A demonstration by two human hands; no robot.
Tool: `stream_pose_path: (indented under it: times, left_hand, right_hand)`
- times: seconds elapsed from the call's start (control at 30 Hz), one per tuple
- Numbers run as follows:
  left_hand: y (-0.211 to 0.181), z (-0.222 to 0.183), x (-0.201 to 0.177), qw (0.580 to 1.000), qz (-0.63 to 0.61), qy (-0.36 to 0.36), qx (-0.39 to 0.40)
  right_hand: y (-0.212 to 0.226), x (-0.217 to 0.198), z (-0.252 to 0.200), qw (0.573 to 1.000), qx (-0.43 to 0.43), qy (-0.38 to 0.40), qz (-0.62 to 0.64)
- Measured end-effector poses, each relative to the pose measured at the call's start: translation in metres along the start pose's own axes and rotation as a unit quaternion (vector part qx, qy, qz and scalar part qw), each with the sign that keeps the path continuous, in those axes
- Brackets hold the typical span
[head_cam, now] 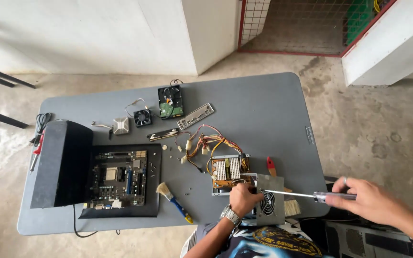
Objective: The person is disassembling a computer power supply unit, using a screwdriver to remove the fan and grill for inspection or repair.
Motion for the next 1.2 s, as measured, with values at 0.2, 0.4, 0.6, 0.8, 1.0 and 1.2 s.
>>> stream_pose_path:
  times: [0.2,0.4,0.6,0.8,1.0,1.2]
  left_hand:
    - [-0.007,-0.005,-0.005,1.000,-0.009,-0.003,0.006]
    - [-0.010,-0.006,0.000,0.999,0.026,0.010,0.016]
    - [-0.012,-0.009,-0.006,0.990,0.111,0.027,0.079]
    - [0.011,0.001,0.004,0.985,0.132,0.058,0.093]
    - [0.016,-0.021,-0.004,0.983,0.136,0.091,0.085]
    - [0.011,-0.023,0.001,0.984,0.116,0.081,0.104]
  right_hand:
    - [-0.016,0.030,0.000,0.991,-0.114,-0.020,-0.070]
    - [0.038,0.009,-0.055,0.840,-0.330,-0.321,-0.289]
    - [-0.038,0.064,-0.005,0.986,0.007,0.096,0.138]
    - [0.055,0.043,-0.110,0.860,-0.382,-0.289,-0.177]
    - [-0.014,0.109,-0.071,0.995,-0.057,-0.081,-0.004]
    - [-0.019,0.126,-0.086,0.963,0.103,0.122,0.215]
Point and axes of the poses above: each hand's wrist, its own z-axis towards the middle knuckle, its own x-axis out of the palm, y = z × x, the point moved 10 cm from there along z, towards the middle knuckle, and after that the axes turned 3 degrees about z, right-handed, at the moved point
